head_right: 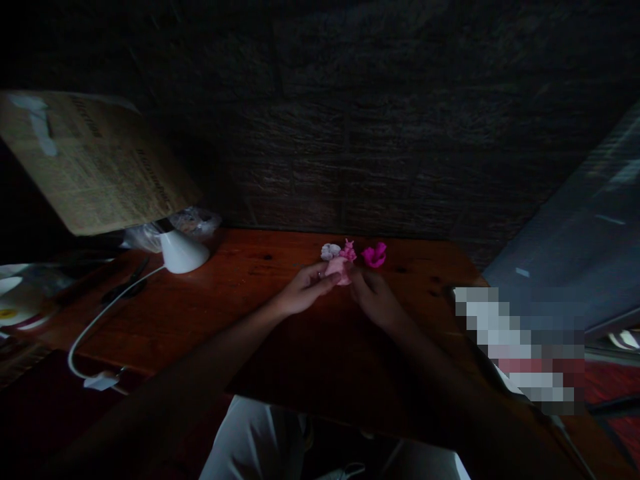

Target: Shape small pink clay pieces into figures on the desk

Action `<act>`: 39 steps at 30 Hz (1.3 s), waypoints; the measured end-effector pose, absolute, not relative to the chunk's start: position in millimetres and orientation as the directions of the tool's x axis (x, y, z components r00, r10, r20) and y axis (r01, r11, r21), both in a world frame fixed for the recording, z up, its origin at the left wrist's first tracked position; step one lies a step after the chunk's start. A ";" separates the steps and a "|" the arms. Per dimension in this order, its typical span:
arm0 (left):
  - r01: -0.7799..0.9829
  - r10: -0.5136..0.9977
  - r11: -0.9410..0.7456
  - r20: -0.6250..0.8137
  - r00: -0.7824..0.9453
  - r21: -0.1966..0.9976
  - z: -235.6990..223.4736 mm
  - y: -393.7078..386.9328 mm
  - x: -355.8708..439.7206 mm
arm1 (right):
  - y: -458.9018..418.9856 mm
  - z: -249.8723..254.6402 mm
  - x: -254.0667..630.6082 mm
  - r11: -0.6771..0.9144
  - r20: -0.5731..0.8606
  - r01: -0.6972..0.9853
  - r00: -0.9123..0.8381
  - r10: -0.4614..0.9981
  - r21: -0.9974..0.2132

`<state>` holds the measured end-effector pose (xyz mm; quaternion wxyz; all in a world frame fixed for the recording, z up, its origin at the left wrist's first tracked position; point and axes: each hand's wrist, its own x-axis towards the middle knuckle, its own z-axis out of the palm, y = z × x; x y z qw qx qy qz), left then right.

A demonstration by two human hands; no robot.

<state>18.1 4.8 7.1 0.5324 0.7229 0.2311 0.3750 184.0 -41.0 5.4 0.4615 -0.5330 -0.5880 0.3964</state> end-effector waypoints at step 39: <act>0.167 0.850 -0.431 0.337 0.404 0.887 -1.7 7.7 6.1 | -34.1 12.9 145.7 0.220 0.238 0.303 0.024 0.971 -0.927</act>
